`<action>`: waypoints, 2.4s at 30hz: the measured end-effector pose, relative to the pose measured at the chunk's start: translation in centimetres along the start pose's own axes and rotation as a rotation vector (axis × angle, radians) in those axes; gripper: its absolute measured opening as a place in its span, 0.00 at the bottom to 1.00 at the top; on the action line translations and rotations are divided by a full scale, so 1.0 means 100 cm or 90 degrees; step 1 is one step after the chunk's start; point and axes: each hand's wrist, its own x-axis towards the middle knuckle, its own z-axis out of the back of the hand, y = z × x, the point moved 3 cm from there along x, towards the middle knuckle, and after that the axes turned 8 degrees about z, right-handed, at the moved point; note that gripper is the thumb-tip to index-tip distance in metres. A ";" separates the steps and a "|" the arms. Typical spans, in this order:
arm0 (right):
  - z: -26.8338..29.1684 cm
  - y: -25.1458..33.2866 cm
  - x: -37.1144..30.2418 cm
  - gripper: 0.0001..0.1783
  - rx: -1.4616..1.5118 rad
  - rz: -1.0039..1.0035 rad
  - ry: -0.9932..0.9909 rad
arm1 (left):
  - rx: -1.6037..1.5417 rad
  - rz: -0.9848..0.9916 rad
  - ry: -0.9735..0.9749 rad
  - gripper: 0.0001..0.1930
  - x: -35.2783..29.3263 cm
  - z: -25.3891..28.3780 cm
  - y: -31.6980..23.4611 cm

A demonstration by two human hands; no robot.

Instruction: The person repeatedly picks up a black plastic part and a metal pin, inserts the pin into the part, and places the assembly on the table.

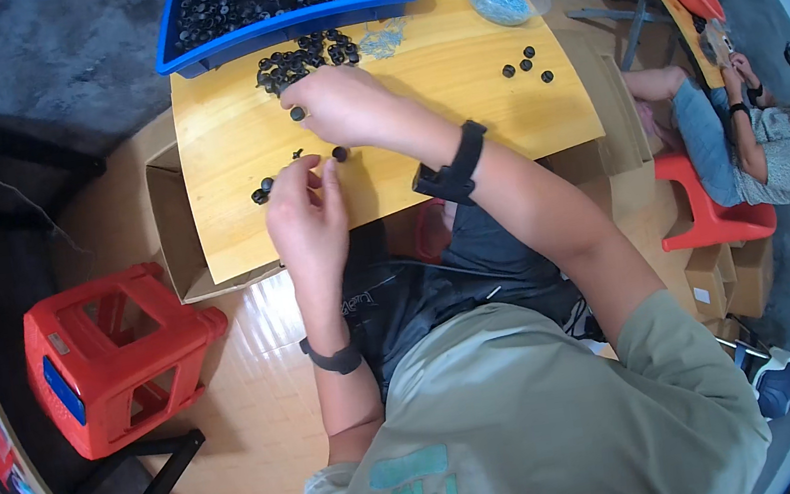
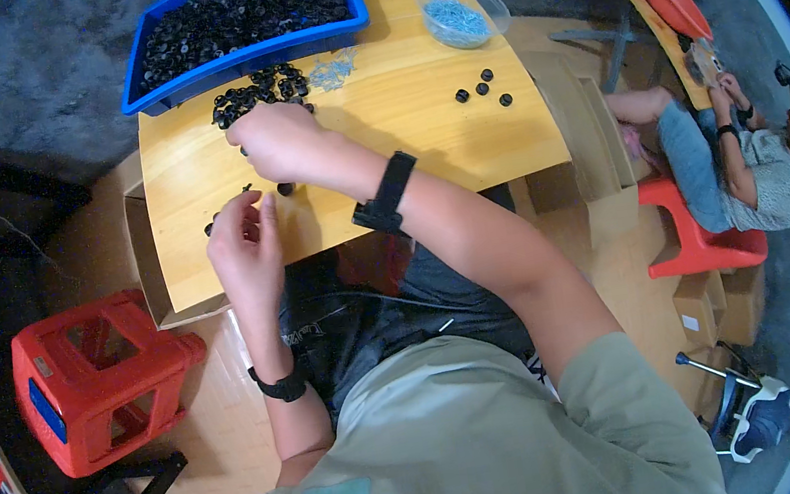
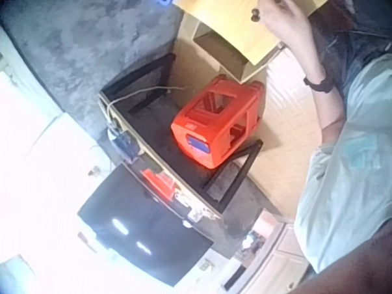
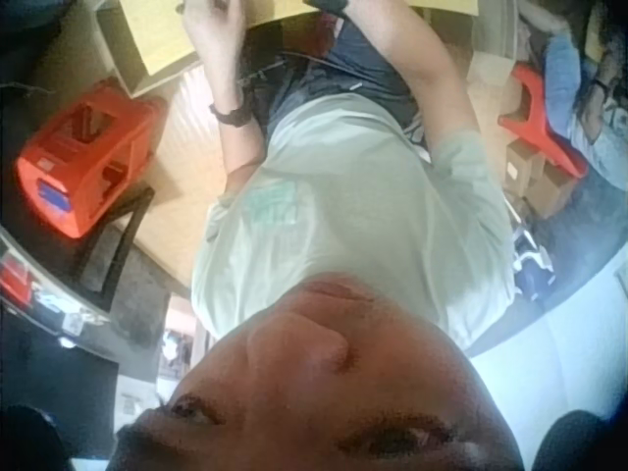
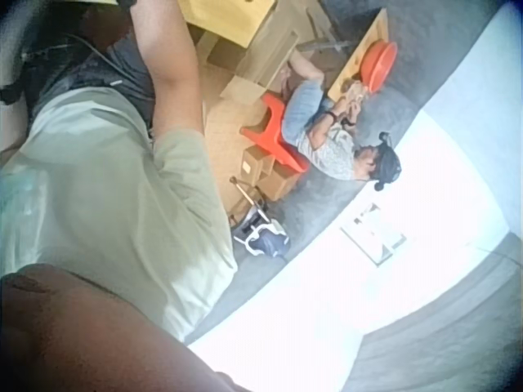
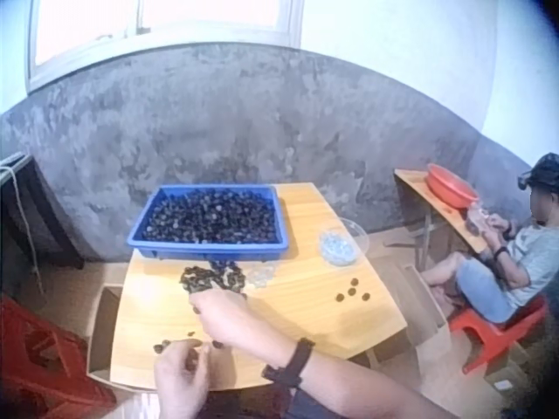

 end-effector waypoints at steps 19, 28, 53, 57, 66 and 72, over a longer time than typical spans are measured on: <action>0.028 0.014 -0.094 0.16 0.928 -0.191 0.090 | -0.444 -0.014 0.143 0.17 -0.007 -0.008 -0.008; 0.053 -0.043 -0.093 0.15 0.198 -0.237 -0.026 | -0.621 0.178 0.036 0.12 0.006 0.008 0.029; 0.022 -0.003 -0.105 0.14 0.971 -0.302 0.062 | -0.698 0.271 0.258 0.12 -0.017 -0.045 -0.014; 0.019 0.007 -0.098 0.14 0.911 -0.294 -0.033 | -0.661 0.215 0.121 0.11 -0.018 -0.048 -0.018; 0.036 -0.013 -0.084 0.13 0.676 -0.270 0.014 | -0.869 0.253 0.144 0.12 -0.018 -0.053 0.002; 0.073 -0.127 -0.071 0.06 0.165 -0.343 -0.092 | -0.978 0.307 0.242 0.12 -0.014 -0.061 0.011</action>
